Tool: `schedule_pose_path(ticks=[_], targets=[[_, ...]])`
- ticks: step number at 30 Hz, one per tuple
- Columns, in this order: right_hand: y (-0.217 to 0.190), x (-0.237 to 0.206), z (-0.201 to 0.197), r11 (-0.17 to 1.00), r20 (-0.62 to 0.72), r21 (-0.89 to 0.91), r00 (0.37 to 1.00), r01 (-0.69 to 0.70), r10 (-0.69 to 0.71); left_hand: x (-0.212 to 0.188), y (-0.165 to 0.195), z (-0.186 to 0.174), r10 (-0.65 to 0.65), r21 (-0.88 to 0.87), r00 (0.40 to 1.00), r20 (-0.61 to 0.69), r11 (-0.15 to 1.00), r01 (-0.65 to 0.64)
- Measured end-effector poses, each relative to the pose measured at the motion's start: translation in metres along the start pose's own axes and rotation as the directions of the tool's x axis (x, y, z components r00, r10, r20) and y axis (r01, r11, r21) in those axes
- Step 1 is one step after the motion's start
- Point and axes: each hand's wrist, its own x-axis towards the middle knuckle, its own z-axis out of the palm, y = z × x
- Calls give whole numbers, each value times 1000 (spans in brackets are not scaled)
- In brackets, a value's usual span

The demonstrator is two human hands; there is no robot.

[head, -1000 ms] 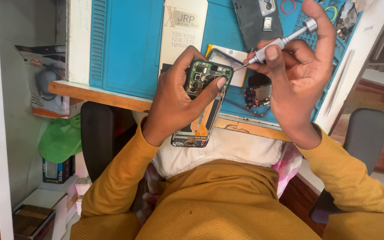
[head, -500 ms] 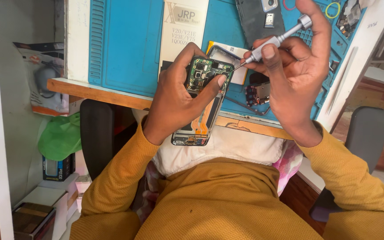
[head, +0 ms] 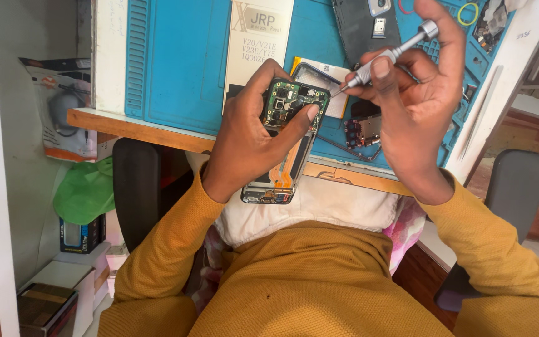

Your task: The person uses a screwdriver to remove screws from a disassembled smartphone motherboard. They then place a black rectangular component onto the phone's internal frame and press it down with their fingers to secure it.

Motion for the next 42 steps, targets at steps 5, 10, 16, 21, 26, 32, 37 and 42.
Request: schedule_pose_path(ticks=[5, 10, 16, 21, 26, 32, 37, 42], targets=[[5, -2, 1, 998, -11, 6, 998, -55, 55, -3, -1, 2, -17, -13, 1000, 6, 1000, 17], [2, 1, 0, 999, -3, -4, 999, -44, 44, -4, -4, 1, -3, -12, 1000, 1, 1000, 3], [-32, 10, 5, 999, 1, -16, 1000, -31, 31, 9, 40, -4, 14, -16, 1000, 0, 1000, -14], [-94, 17, 2, 999, 0, -17, 1000, -29, 29, 12, 89, -12, 31, -10, 1000, 1, 999, -31], [-98, 15, 8, 1000, -8, 0, 1000, -25, 25, 11, 101, -13, 29, -20, 1000, -7, 999, -30], [-87, 9, 2, 999, -13, -43, 999, 31, -31, 7, 90, -9, 13, -1, 1000, 6, 1000, -13], [-87, 4, 4, 953, 49, -178, 969, 246, -241, 8, 92, -10, -13, -5, 1000, 9, 1000, 13], [-87, 2, 10, 790, 199, -294, 843, 538, -500, 6, 95, -13, 26, 9, 1000, -8, 1000, -26]])
